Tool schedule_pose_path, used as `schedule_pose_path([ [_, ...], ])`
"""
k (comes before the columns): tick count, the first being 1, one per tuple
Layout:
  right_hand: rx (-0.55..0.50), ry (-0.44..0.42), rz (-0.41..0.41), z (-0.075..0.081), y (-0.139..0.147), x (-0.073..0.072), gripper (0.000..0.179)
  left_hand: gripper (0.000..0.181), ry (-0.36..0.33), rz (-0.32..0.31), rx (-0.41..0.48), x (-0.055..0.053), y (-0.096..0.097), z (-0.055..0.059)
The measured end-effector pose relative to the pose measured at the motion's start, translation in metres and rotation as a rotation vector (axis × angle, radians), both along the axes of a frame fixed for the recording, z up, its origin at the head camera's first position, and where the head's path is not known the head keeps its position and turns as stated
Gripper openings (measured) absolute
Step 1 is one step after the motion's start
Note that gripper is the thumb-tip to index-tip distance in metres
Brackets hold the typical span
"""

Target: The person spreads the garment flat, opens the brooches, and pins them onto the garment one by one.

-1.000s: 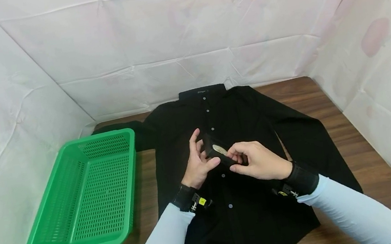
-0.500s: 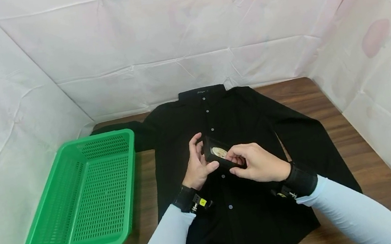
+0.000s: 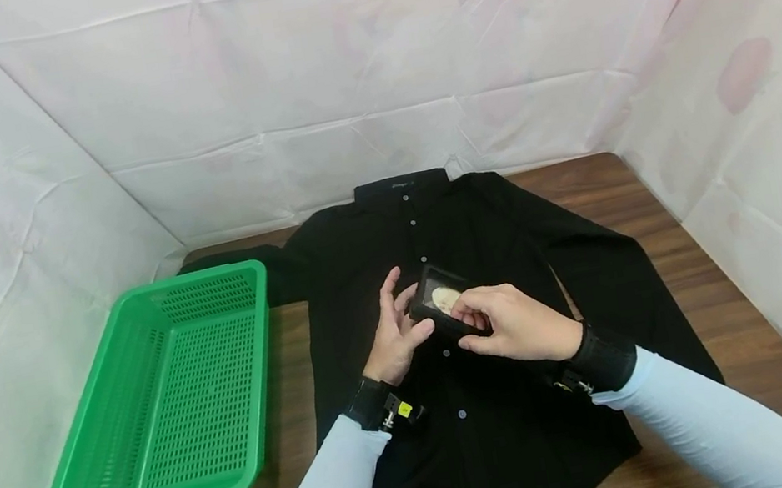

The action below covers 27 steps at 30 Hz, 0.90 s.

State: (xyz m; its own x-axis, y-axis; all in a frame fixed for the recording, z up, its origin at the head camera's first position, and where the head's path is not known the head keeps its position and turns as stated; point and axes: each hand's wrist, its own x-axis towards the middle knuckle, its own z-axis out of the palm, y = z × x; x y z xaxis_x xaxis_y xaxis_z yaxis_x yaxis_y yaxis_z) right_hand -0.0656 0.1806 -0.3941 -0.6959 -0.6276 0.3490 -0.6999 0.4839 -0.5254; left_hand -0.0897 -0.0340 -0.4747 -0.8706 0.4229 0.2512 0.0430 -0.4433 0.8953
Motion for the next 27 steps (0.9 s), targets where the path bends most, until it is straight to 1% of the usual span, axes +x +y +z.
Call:
schedule_pose_path([
  [4, 0.074, 0.083, -0.048, 0.0, 0.001, 0.001, 0.029, 0.072, -0.081, -0.079, -0.01, 0.005, -0.001, 0.003],
  [7, 0.139, 0.166, -0.057, 0.0, 0.001, 0.002, 0.027, 0.058, -0.115, -0.138, -0.007, 0.009, 0.0, 0.005],
  [11, 0.193, 0.26, -0.047, -0.002, 0.0, 0.003, 0.024, 0.052, -0.145, -0.18, 0.048, 0.011, 0.002, 0.007],
  [15, 0.205, 0.318, -0.032, -0.003, 0.0, 0.004, 0.026, 0.051, -0.181, -0.184, 0.112, 0.011, 0.002, 0.006],
  [18, 0.208, 0.329, -0.021, -0.002, 0.001, 0.005, 0.029, 0.052, -0.196, -0.177, 0.131, 0.011, 0.001, 0.005],
  [20, 0.202, 0.318, -0.024, -0.001, 0.004, 0.006, 0.032, 0.053, -0.194, -0.174, 0.132, 0.011, 0.0, 0.005],
  [27, 0.154, 0.294, -0.077, 0.002, 0.021, 0.008, 0.041, 0.053, -0.181, -0.171, 0.146, 0.01, -0.002, 0.008],
])
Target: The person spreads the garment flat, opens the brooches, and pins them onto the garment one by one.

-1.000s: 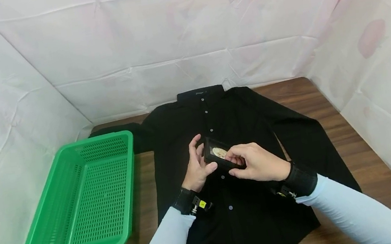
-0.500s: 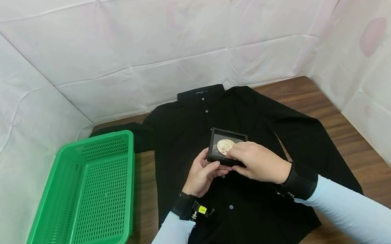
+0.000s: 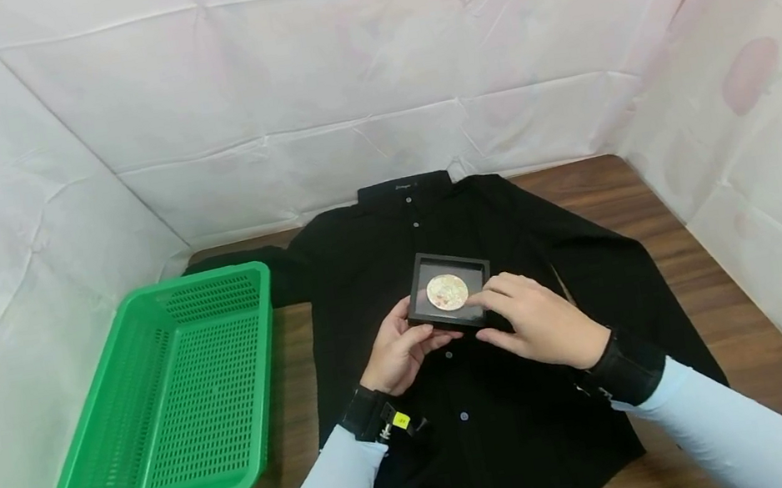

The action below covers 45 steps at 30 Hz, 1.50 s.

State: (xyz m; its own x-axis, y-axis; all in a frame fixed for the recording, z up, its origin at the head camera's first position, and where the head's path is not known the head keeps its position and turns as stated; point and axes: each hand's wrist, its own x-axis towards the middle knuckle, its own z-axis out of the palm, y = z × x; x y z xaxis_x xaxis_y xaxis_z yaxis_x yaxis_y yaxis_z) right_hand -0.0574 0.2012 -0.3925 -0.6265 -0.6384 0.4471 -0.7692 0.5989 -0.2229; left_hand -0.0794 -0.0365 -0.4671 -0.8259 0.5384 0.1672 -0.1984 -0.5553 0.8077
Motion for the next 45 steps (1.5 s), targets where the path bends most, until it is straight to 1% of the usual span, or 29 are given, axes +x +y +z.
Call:
schedule_pose_path([
  [5, -0.003, -0.005, 0.012, -0.003, 0.004, 0.001, 0.04, 0.054, -0.002, 0.002, 0.01, 0.001, 0.0, 0.002],
  [9, -0.003, -0.008, 0.01, -0.004, 0.004, 0.0, 0.034, 0.055, 0.005, -0.004, 0.019, 0.001, 0.0, 0.003],
  [15, 0.008, 0.019, 0.001, 0.001, 0.0, 0.0, 0.023, 0.056, 0.018, 0.008, 0.036, 0.001, -0.001, 0.004],
  [20, -0.003, 0.04, 0.008, 0.005, -0.001, -0.001, 0.022, 0.056, 0.028, 0.015, 0.028, 0.002, -0.001, 0.006],
  [26, -0.011, 0.035, 0.013, 0.009, 0.0, -0.001, 0.02, 0.054, 0.023, 0.027, 0.014, 0.003, -0.001, 0.007],
  [31, -0.017, 0.052, 0.016, 0.018, 0.0, -0.002, 0.019, 0.05, 0.039, 0.029, 0.016, 0.003, -0.001, 0.006],
  [37, -0.017, 0.119, -0.013, 0.033, -0.001, -0.009, 0.018, 0.048, 0.07, 0.027, 0.022, 0.002, -0.002, 0.003],
  [41, -0.036, 0.153, -0.032, 0.044, 0.001, -0.014, 0.017, 0.05, 0.058, 0.04, -0.009, 0.003, -0.003, 0.004],
  [45, -0.042, 0.175, -0.043, 0.052, 0.002, -0.017, 0.017, 0.052, 0.036, 0.051, -0.042, 0.006, -0.004, 0.007],
])
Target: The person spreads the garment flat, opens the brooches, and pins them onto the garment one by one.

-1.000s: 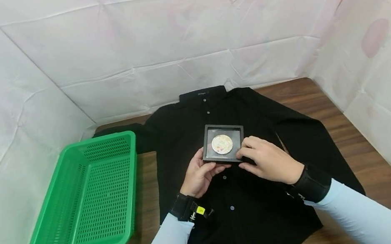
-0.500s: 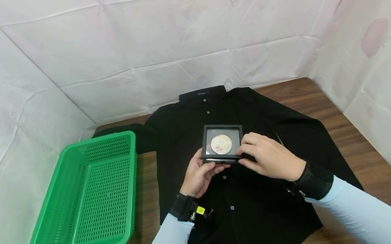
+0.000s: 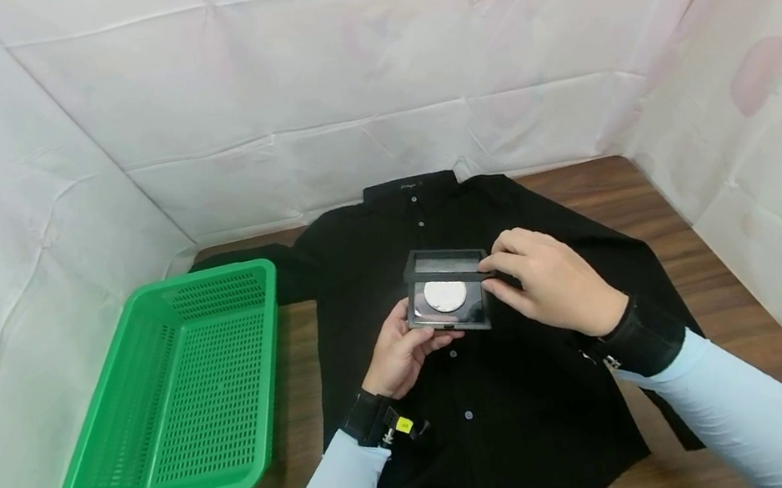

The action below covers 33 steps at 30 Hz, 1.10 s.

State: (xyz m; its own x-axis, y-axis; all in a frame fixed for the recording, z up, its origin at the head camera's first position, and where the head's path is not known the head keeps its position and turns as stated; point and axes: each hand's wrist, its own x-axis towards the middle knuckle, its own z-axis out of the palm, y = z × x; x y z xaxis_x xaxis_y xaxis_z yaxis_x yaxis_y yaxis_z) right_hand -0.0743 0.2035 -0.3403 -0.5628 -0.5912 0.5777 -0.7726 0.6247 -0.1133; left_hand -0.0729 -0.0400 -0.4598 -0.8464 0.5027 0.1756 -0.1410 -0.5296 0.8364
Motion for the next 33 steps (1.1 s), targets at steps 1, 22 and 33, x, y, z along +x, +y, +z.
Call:
schedule_pose_path([
  [1, -0.002, 0.004, -0.005, 0.002, 0.001, -0.001, 0.017, 0.052, -0.001, 0.0, -0.009, 0.001, 0.0, 0.001],
  [22, -0.078, -0.188, -0.122, 0.011, 0.023, -0.046, 0.016, 0.049, -0.048, -0.015, -0.085, 0.018, 0.002, -0.001],
  [33, -0.08, -0.235, -0.143, 0.003, 0.019, -0.051, 0.017, 0.049, -0.075, 0.008, -0.093, 0.023, 0.001, -0.004],
])
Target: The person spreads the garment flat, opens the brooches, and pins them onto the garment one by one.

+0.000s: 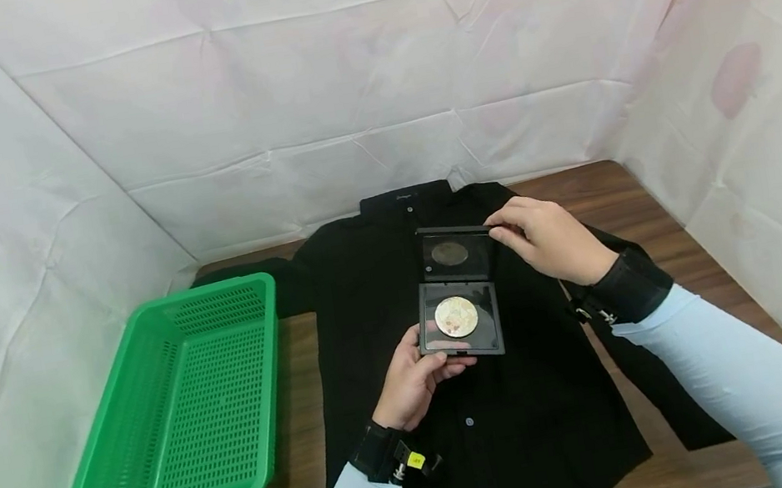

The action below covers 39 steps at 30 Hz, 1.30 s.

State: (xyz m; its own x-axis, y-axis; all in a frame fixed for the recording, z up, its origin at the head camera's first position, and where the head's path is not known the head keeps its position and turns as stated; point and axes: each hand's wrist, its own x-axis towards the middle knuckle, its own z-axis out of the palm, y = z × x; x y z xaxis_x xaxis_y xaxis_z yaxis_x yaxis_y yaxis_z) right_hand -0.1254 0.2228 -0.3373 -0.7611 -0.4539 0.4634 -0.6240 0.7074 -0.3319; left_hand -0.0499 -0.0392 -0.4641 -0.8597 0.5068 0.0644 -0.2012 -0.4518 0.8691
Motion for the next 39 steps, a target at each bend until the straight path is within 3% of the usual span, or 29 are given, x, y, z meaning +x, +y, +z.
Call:
schedule_pose_path([
  [6, -0.03, 0.006, 0.011, 0.0, -0.001, -0.002, 0.016, 0.044, -0.008, 0.022, -0.032, 0.001, 0.0, 0.0],
  [14, -0.071, -0.026, -0.017, -0.007, 0.0, -0.006, 0.017, 0.033, -0.029, 0.076, -0.154, 0.0, 0.003, 0.002],
  [19, -0.118, -0.06, -0.065, -0.014, -0.001, -0.006, 0.034, 0.033, -0.049, 0.079, -0.153, 0.0, 0.004, 0.0],
  [22, -0.136, -0.038, -0.086, -0.019, -0.003, -0.002, 0.042, 0.033, -0.057, 0.088, -0.15, 0.0, 0.004, -0.001],
  [26, -0.115, -0.028, -0.031, -0.028, -0.011, 0.005, 0.035, 0.032, -0.054, 0.1, -0.142, 0.0, 0.003, -0.002],
  [32, -0.035, -0.104, 0.114, -0.043, -0.028, 0.016, 0.035, 0.032, -0.056, 0.103, -0.134, 0.0, 0.002, -0.001],
  [39, 0.084, -0.031, 0.15, -0.057, -0.039, 0.021, 0.047, 0.032, -0.06, 0.111, -0.129, 0.002, 0.003, -0.002],
])
